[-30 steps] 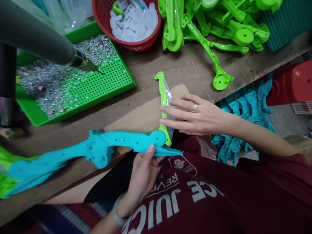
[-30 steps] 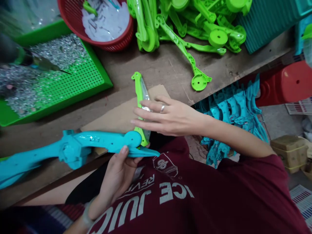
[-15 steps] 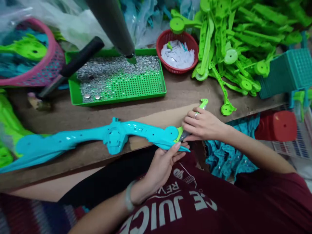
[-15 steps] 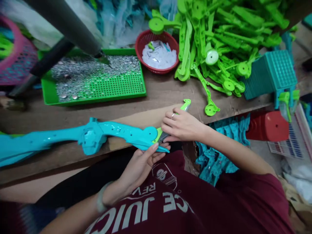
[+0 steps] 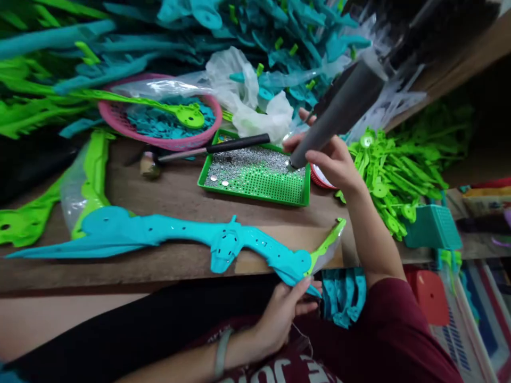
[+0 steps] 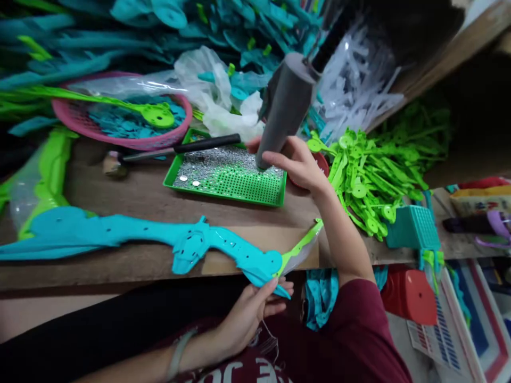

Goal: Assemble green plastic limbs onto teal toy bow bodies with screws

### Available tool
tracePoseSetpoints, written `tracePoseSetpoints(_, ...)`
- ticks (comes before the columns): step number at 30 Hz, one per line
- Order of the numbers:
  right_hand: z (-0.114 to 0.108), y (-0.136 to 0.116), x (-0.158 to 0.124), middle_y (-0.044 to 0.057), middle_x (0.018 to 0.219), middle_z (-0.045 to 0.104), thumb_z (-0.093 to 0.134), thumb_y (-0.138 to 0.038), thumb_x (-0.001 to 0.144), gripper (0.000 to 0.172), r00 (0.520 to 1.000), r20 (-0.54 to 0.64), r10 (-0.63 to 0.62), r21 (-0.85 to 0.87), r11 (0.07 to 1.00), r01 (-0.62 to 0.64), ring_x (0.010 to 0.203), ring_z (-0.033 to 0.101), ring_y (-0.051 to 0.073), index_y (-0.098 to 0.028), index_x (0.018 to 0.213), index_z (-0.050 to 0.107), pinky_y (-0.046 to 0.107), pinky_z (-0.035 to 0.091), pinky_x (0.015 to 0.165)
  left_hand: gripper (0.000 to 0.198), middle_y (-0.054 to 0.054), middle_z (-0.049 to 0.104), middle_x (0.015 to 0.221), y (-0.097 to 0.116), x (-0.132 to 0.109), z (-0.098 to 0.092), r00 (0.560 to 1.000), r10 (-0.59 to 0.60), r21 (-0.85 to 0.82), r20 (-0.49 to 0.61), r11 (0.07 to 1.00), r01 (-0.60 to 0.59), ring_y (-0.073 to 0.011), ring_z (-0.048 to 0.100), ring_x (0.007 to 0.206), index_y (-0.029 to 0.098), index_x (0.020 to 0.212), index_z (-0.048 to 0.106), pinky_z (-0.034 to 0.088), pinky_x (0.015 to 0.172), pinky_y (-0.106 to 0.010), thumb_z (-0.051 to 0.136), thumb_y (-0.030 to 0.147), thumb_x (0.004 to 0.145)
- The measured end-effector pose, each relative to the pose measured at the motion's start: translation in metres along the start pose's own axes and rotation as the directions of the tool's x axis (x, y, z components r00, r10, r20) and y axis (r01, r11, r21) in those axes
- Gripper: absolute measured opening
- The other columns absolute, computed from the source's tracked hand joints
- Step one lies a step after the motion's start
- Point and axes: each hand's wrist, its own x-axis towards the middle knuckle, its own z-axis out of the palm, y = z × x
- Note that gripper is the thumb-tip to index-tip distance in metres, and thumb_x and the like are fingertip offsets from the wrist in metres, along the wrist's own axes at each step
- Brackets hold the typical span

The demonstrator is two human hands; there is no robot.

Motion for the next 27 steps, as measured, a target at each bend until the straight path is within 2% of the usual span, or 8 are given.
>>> tracePoseSetpoints(3, 0.017, -0.006, 0.013, -0.002, 0.082, 0.065, 0.082, -0.049, 0.071, 0.055, 0.999, -0.024, 0.025, 0.073, 0.997, -0.023, 0.079, 0.066, 0.017, -0.023, 0.114, 0.058, 0.035, 0.058, 0.078, 0.078, -0.013, 0.079, 0.095, -0.007, 0.008, -0.001, 0.984, -0.124, 0.024, 0.125, 0.992, 0.122, -0.0258, 0.076, 0.09, 0.015, 0.092, 0.068, 0.06, 0.07, -0.031, 0.074, 0.085, 0.058)
tracePoseSetpoints(5, 0.032, -0.003, 0.018, -0.006, 0.075, 0.059, 0.084, -0.048, 0.067, 0.06, 0.995, -0.1, 0.015, 0.133, 0.991, -0.002, 0.071, 0.063, 0.015, -0.026, 0.114, 0.053, 0.033, 0.056, 0.07, 0.076, -0.009, 0.077, 0.079, -0.011, 0.014, 0.0, 0.985, -0.101, 0.078, 0.137, 0.993, 0.091, -0.0211, 0.075, 0.073, 0.015, 0.085, 0.066, 0.058, 0.065, -0.028, 0.079, 0.083, 0.053)
tracePoseSetpoints(7, 0.047, 0.006, 0.021, -0.007, 0.071, 0.055, 0.08, -0.05, 0.07, 0.054, 0.972, -0.235, 0.014, 0.137, 0.99, 0.019, 0.062, 0.059, 0.012, -0.028, 0.11, 0.051, 0.029, 0.052, 0.062, 0.073, -0.004, 0.073, 0.067, -0.015, 0.018, 0.001, 0.99, -0.056, 0.104, 0.127, 0.994, 0.043, -0.0167, 0.071, 0.06, 0.015, 0.078, 0.063, 0.055, 0.058, -0.025, 0.083, 0.078, 0.049)
tracePoseSetpoints(10, 0.066, 0.024, 0.018, -0.01, 0.063, 0.046, 0.07, -0.053, 0.078, 0.043, 0.867, -0.498, 0.017, 0.083, 0.996, 0.029, 0.048, 0.049, 0.01, -0.028, 0.107, 0.051, 0.026, 0.044, 0.051, 0.074, -0.001, 0.069, 0.06, -0.018, 0.02, 0.004, 0.99, -0.046, 0.096, 0.133, 0.995, 0.033, -0.0159, 0.068, 0.054, 0.017, 0.075, 0.059, 0.052, 0.052, -0.025, 0.08, 0.083, 0.049)
tracePoseSetpoints(12, 0.072, 0.036, 0.013, -0.011, 0.06, 0.042, 0.068, -0.054, 0.08, 0.042, 0.8, -0.6, 0.007, 0.07, 0.997, 0.044, 0.044, 0.045, 0.01, -0.029, 0.108, 0.05, 0.026, 0.041, 0.047, 0.074, -0.001, 0.07, 0.061, -0.018, 0.02, 0.005, 0.989, -0.05, 0.088, 0.136, 0.995, 0.038, -0.0167, 0.069, 0.055, 0.018, 0.076, 0.057, 0.053, 0.053, -0.026, 0.079, 0.083, 0.048)
tracePoseSetpoints(16, 0.074, 0.052, 0.008, -0.011, 0.061, 0.043, 0.067, -0.054, 0.079, 0.047, 0.762, -0.647, -0.036, 0.05, 0.995, 0.089, 0.044, 0.046, 0.01, -0.031, 0.112, 0.044, 0.026, 0.041, 0.046, 0.074, -0.003, 0.073, 0.067, -0.015, 0.018, 0.007, 0.987, -0.061, 0.076, 0.148, 0.996, 0.05, -0.02, 0.073, 0.062, 0.018, 0.08, 0.058, 0.057, 0.059, -0.029, 0.08, 0.082, 0.049)
tracePoseSetpoints(22, 0.073, 0.058, 0.008, -0.011, 0.062, 0.041, 0.066, -0.055, 0.082, 0.045, 0.775, -0.632, -0.016, 0.057, 0.996, 0.067, 0.045, 0.045, 0.01, -0.032, 0.11, 0.039, 0.026, 0.043, 0.049, 0.073, -0.004, 0.073, 0.069, -0.012, 0.017, 0.009, 0.985, -0.079, 0.091, 0.153, 0.994, 0.066, -0.021, 0.074, 0.063, 0.017, 0.083, 0.059, 0.057, 0.058, -0.03, 0.079, 0.081, 0.054)
tracePoseSetpoints(27, 0.076, 0.065, 0.012, -0.01, 0.062, 0.04, 0.067, -0.058, 0.08, 0.046, 0.752, -0.659, -0.001, 0.08, 0.994, 0.072, 0.045, 0.043, 0.009, -0.03, 0.105, 0.041, 0.025, 0.04, 0.047, 0.07, -0.006, 0.074, 0.071, -0.015, 0.018, 0.006, 0.986, -0.065, 0.098, 0.157, 0.994, 0.05, -0.0217, 0.074, 0.064, 0.016, 0.084, 0.058, 0.057, 0.057, -0.029, 0.078, 0.078, 0.059)
